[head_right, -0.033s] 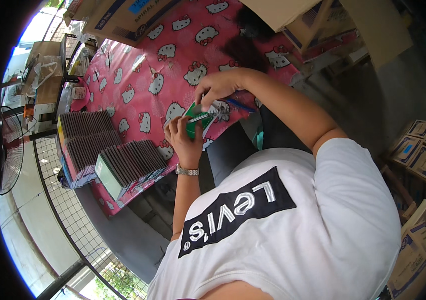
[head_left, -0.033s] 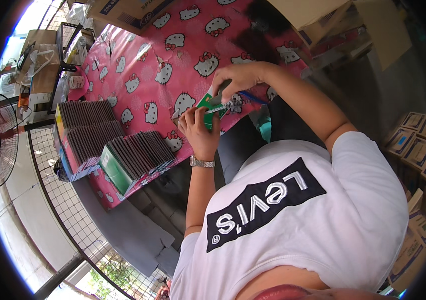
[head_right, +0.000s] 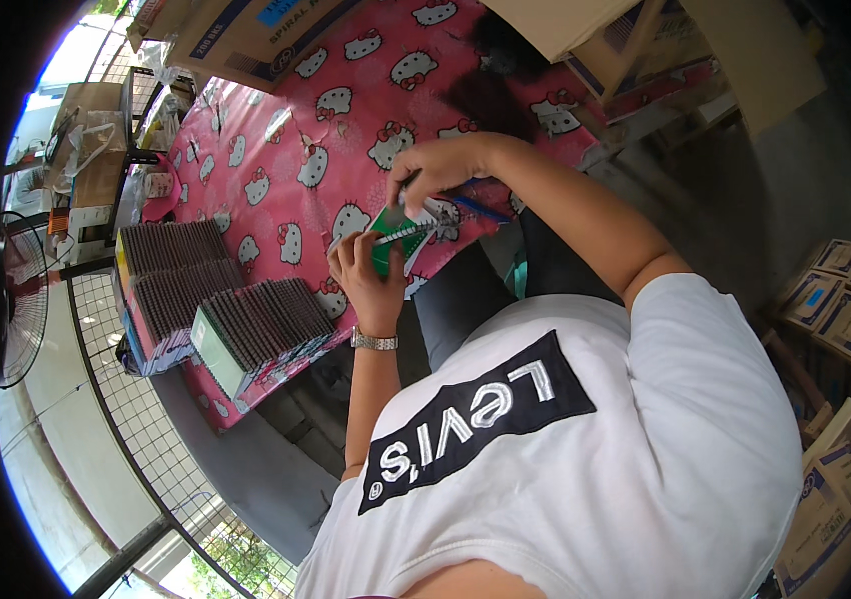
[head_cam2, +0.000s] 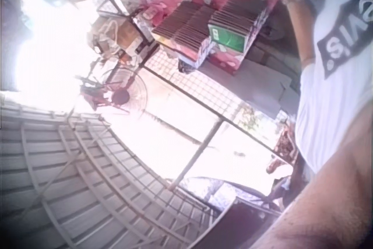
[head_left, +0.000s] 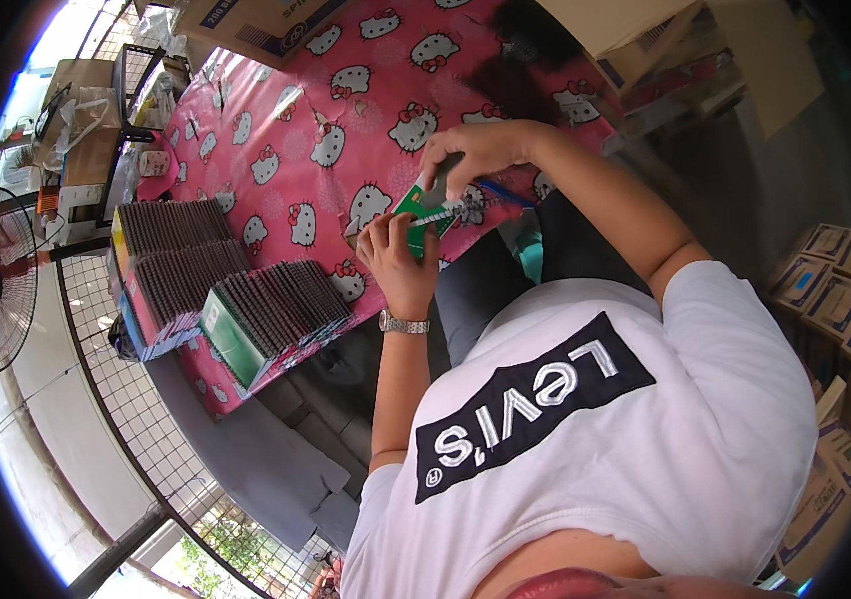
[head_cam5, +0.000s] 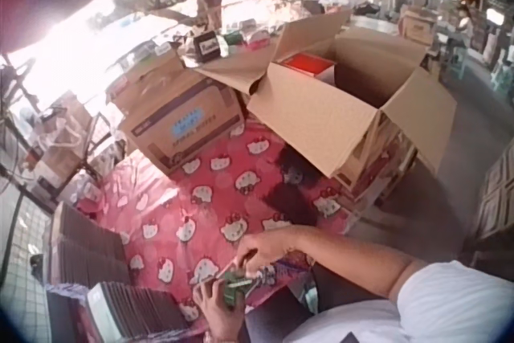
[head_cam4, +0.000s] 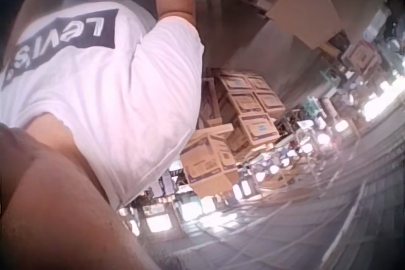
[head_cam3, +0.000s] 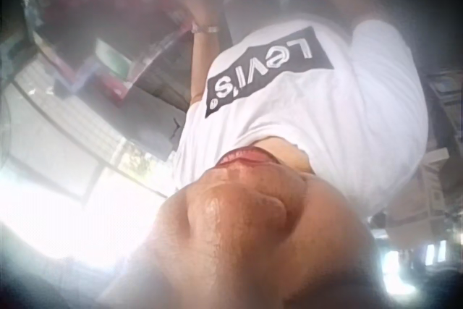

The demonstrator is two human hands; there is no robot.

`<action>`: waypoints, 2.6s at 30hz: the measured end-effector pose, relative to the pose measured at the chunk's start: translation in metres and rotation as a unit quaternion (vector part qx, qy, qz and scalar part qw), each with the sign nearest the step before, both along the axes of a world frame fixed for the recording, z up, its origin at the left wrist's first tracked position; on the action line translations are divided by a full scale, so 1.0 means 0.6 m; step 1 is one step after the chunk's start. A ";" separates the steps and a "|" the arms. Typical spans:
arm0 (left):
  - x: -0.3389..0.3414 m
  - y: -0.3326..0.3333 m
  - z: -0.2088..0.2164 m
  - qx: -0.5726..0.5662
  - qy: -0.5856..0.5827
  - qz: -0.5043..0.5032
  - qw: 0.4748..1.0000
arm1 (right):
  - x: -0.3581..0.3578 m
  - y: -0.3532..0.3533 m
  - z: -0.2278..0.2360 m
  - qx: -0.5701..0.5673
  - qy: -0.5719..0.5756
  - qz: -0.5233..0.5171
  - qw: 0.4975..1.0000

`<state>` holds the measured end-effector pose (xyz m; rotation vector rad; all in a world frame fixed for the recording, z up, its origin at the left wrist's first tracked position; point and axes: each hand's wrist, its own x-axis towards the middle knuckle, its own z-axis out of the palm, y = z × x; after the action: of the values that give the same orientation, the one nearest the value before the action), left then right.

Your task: The person picks up green notebooks one at a time, checks their spines, and stacks them into a large cardboard box on a table.

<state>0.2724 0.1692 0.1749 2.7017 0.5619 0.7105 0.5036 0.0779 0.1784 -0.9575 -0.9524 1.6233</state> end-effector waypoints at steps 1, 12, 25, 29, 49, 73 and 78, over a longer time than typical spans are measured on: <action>-0.002 0.002 0.003 -0.002 0.002 -0.008 1.000 | 0.000 0.000 0.000 -0.008 -0.025 -0.015 1.000; -0.006 0.010 0.001 -0.015 0.012 -0.027 0.999 | -0.009 0.023 0.006 0.029 -0.052 0.057 0.997; -0.031 0.079 0.005 -0.220 0.019 -0.030 0.975 | -0.017 0.070 0.003 0.020 -0.035 0.021 0.999; -0.035 0.087 -0.005 -0.299 0.004 -0.031 0.954 | -0.031 0.082 0.035 -0.010 -0.250 0.068 0.966; -0.071 0.065 -0.071 -0.490 -0.234 0.043 0.839 | -0.099 -0.149 -0.134 0.070 -0.677 -0.333 0.652; -0.071 0.063 -0.104 -0.401 -0.268 0.049 0.874 | -0.244 -0.019 0.027 0.128 -0.616 -0.220 0.746; -0.070 0.052 -0.076 -0.385 -0.291 0.050 0.874 | -0.230 -0.025 0.038 -0.124 0.034 -0.154 0.980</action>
<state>0.2305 0.2006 0.1295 1.6273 0.6434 1.0030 0.3655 0.0631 0.2010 -1.1499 -0.5310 1.5194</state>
